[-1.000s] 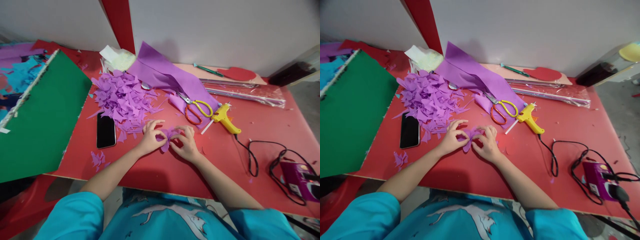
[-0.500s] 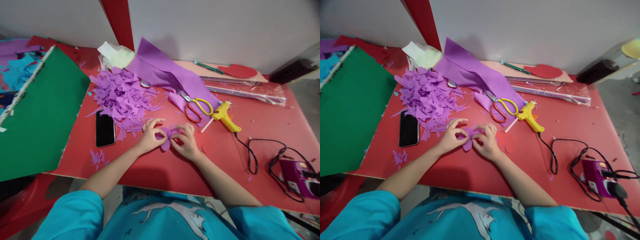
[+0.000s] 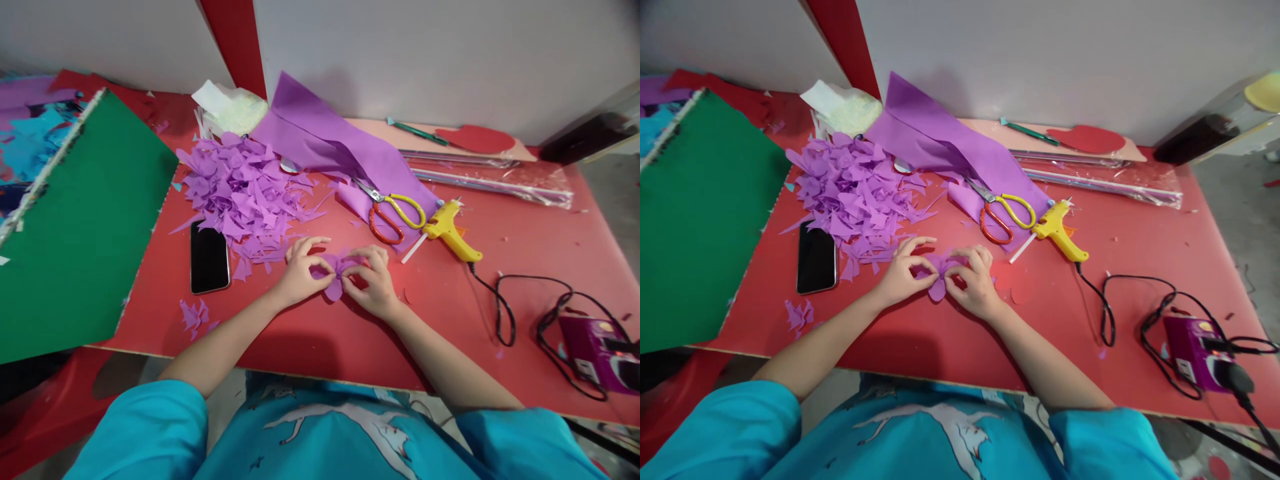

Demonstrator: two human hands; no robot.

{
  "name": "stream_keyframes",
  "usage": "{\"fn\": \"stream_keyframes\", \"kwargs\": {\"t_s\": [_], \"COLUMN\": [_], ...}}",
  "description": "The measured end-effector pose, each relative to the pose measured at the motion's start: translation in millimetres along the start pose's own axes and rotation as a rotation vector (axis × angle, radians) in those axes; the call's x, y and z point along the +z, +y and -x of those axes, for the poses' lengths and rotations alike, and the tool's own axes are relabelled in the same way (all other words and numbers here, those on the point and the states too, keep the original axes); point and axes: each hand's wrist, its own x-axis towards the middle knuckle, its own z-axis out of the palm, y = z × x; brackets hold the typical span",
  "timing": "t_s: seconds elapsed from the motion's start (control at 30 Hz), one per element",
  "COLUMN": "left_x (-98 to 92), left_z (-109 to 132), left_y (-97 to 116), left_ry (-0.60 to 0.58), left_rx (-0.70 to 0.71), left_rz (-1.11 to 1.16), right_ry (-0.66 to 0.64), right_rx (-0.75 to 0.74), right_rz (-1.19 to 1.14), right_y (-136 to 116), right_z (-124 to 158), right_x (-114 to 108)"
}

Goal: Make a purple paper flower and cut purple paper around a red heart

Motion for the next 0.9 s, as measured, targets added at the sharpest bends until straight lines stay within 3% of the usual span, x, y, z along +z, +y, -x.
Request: {"fn": "stream_keyframes", "kwargs": {"t_s": [0.37, 0.63, 0.9], "left_x": [0.3, -1.9, -2.7], "left_z": [0.1, -1.3, -3.7], "left_y": [-1.1, -1.4, -6.9], "left_ry": [0.038, 0.112, 0.216], "left_rx": [0.010, -0.048, -0.072], "left_rz": [0.032, 0.025, 0.025], "right_ry": [-0.062, 0.088, -0.023], "right_rx": [-0.008, 0.030, 0.127], "right_rz": [-0.056, 0.012, -0.008], "right_y": [-0.3, 1.7, 6.2], "right_z": [0.8, 0.1, 1.1], "right_x": [-5.4, -4.1, -5.3]}}
